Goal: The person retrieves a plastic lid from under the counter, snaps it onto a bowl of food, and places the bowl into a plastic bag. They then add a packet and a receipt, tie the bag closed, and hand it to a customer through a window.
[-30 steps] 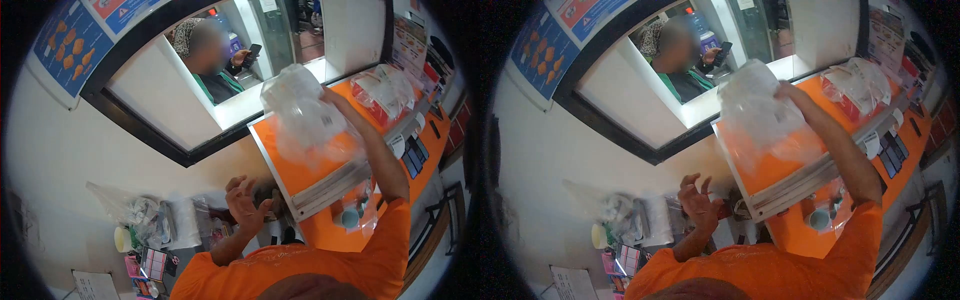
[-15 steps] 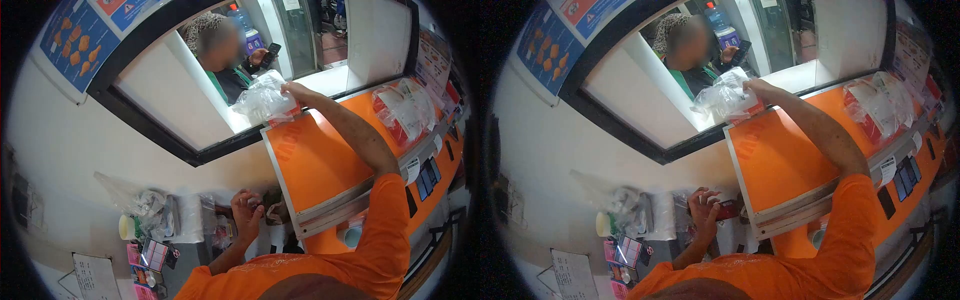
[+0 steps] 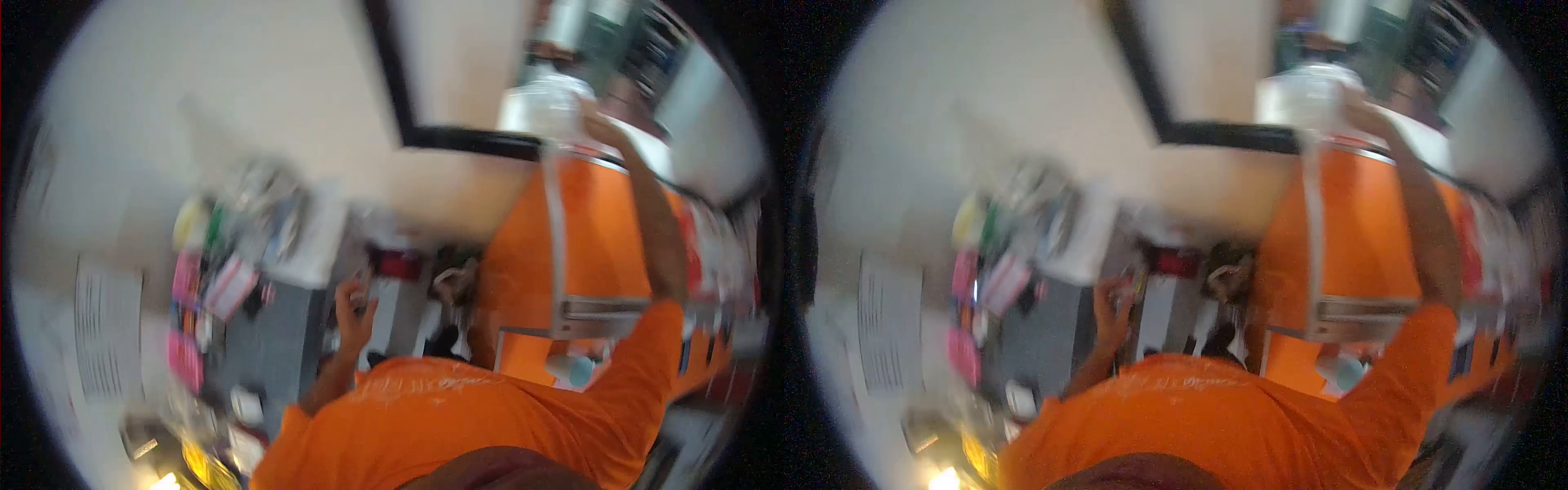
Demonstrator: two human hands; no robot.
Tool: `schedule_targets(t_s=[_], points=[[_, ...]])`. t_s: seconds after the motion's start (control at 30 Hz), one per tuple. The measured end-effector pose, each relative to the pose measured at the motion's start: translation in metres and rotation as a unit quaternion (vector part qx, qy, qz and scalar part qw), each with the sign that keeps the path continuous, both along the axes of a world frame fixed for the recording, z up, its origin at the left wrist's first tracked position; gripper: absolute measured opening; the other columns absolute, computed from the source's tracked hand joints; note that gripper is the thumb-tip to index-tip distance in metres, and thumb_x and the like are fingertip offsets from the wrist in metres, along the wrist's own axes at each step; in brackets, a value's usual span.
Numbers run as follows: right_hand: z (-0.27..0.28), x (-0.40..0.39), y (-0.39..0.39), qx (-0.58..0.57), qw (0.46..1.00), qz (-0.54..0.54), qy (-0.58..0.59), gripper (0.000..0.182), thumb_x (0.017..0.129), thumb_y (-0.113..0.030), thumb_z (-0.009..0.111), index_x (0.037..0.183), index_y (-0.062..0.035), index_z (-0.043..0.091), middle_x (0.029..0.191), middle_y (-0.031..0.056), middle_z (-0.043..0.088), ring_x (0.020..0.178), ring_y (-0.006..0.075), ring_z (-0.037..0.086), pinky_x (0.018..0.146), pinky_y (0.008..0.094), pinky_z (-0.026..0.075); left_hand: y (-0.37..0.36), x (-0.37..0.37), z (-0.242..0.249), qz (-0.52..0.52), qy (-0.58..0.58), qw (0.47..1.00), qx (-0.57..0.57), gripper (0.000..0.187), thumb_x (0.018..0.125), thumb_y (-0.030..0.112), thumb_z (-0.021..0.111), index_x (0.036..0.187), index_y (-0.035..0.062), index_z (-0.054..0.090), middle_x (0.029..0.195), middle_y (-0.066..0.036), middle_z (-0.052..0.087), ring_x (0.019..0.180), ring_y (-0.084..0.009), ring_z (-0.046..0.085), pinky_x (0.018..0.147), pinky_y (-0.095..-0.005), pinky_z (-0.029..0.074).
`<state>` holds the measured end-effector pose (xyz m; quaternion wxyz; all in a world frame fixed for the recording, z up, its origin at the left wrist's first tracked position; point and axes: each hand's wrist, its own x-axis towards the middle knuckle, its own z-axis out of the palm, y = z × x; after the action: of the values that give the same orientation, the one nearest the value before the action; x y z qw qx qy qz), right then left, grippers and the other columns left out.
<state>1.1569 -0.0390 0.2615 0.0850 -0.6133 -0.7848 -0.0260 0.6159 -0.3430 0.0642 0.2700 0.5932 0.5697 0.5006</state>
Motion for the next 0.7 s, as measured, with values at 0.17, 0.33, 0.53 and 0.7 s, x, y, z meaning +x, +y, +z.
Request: schedule_targets(t_s=[0.17,0.33,0.53,0.7], points=[[0.031,-0.054,-0.015,-0.001,0.998,0.057,0.004,0.042,0.097,-0.028,0.044,0.133,-0.0067,0.043,0.124,0.0177,0.048,0.112,0.0291,0.046,0.093,0.0429,0.039,-0.113,-0.153,-0.027,0.351,0.247,0.888,-0.163,0.063,0.078,0.031,0.076,0.130,0.0126,0.044,0.134,-0.016,0.041,0.129,-0.0354,0.034,0.105,-0.0557,0.024],[0.077,-0.193,-0.062,-0.040,0.992,0.112,0.045,0.037,0.095,-0.026,0.051,0.123,-0.0035,0.051,0.112,0.0168,0.053,0.098,0.0255,0.051,0.082,0.0392,0.043,-0.253,-0.299,-0.079,0.618,0.218,0.676,-0.337,0.090,0.069,0.047,0.081,0.140,0.0154,0.035,0.151,-0.020,0.019,0.139,-0.0409,0.014,0.105,-0.0646,0.016],[0.099,-0.488,-0.164,-0.200,0.958,0.202,0.035,0.032,0.092,-0.024,0.060,0.112,0.0003,0.060,0.097,0.0157,0.058,0.081,0.0213,0.058,0.069,0.0347,0.048,-0.313,-0.404,-0.100,0.714,0.090,0.575,-0.390,0.114,0.054,0.059,0.086,0.147,0.0228,0.030,0.155,-0.018,0.013,0.140,-0.0447,0.015,0.103,-0.0676,0.024],[-0.016,-0.624,-0.147,-0.357,0.903,0.233,0.057,0.019,0.083,-0.015,0.057,0.082,0.0034,0.060,0.066,0.0082,0.060,0.054,0.0166,0.059,0.045,0.0315,0.047,-0.328,-0.422,-0.168,0.640,0.100,0.650,-0.396,0.113,0.052,0.047,0.089,0.146,0.0245,0.032,0.154,-0.021,0.014,0.136,-0.0470,0.020,0.102,-0.0639,0.029]])
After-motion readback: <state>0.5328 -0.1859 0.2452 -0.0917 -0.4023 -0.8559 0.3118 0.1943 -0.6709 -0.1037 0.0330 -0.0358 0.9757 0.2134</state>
